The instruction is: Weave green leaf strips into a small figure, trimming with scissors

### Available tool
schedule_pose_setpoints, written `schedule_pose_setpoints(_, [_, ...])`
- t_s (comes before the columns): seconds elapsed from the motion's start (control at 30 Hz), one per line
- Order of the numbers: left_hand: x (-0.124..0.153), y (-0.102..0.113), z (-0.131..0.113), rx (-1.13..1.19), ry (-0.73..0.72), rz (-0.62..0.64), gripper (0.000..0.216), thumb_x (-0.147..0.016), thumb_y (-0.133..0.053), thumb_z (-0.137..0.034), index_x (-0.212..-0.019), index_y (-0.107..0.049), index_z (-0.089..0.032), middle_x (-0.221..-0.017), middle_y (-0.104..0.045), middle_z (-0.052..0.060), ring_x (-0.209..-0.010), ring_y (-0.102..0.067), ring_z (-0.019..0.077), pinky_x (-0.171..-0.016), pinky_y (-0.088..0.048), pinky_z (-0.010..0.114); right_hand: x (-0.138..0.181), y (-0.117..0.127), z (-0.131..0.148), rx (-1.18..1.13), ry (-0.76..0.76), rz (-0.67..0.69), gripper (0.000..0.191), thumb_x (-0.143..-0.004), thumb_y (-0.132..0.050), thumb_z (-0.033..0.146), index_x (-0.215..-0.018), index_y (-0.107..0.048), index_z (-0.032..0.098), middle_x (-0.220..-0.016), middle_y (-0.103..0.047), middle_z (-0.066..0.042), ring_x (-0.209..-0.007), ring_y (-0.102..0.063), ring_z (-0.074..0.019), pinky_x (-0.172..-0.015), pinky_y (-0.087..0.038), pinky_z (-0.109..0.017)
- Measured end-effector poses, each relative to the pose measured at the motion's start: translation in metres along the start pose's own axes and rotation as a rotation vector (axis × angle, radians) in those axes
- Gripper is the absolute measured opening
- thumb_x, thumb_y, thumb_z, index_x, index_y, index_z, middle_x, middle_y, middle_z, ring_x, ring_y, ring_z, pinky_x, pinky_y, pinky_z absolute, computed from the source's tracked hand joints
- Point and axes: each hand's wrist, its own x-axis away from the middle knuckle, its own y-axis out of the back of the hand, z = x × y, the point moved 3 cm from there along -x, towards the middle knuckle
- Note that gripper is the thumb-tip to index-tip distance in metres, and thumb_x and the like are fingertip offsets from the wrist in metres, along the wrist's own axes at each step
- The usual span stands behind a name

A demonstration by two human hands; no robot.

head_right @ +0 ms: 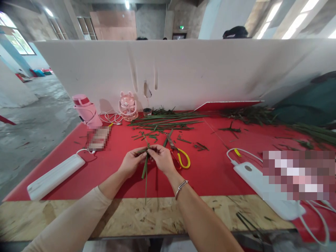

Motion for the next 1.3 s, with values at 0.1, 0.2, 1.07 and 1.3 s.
schedule_pose_setpoints(0.1, [-0.001, 0.003, 0.003, -0.091, -0.034, -0.050, 0.033, -0.063, -0.070, -0.031, -0.091, -0.068, -0.013, -0.080, -0.069, 0.006, -0.067, -0.060, 0.0134, -0.069, -0.049, 0.029, -0.001, -0.001, -0.002, -0.008, 0.006, 0.024, 0.021, -0.064, -0.069, 0.034, -0.073, -0.060, 0.017, -0.053, -0.057, 0.004, -0.044, -0.050, -0.0088, -0.045, -0.041, -0.023])
schedule_pose_setpoints(0.2, [-0.002, 0.007, 0.000, -0.263, -0.179, -0.124, 0.025, -0.068, -0.066, -0.030, -0.087, -0.069, -0.014, -0.079, -0.068, 0.005, -0.070, -0.060, 0.0138, -0.072, -0.048, 0.028, -0.002, -0.002, -0.006, -0.005, -0.001, 0.058, 0.022, -0.063, -0.069, 0.034, -0.072, -0.059, 0.017, -0.050, -0.056, 0.005, -0.044, -0.051, -0.0097, -0.045, -0.041, -0.023])
schedule_pose_setpoints(1.07, [0.000, 0.007, -0.009, -0.860, -0.419, -0.107, 0.012, -0.078, -0.053, -0.021, -0.075, -0.063, -0.016, -0.073, -0.058, 0.002, -0.070, -0.053, 0.0121, -0.068, -0.042, 0.025, 0.003, -0.006, -0.001, 0.092, -0.053, 0.032, 0.018, -0.063, -0.066, 0.032, -0.072, -0.063, 0.016, -0.055, -0.058, 0.003, -0.047, -0.050, -0.0094, -0.048, -0.041, -0.023])
schedule_pose_setpoints(1.3, [0.003, 0.000, -0.012, -0.818, -0.426, -0.013, 0.011, -0.074, -0.058, -0.021, -0.083, -0.063, -0.017, -0.083, -0.057, 0.005, -0.079, -0.055, 0.0132, -0.073, -0.043, 0.025, 0.000, -0.003, -0.006, -0.102, -0.117, -0.012, 0.025, -0.064, -0.068, 0.041, -0.063, -0.056, 0.018, -0.050, -0.049, 0.006, -0.044, -0.041, -0.0070, -0.045, -0.034, -0.021])
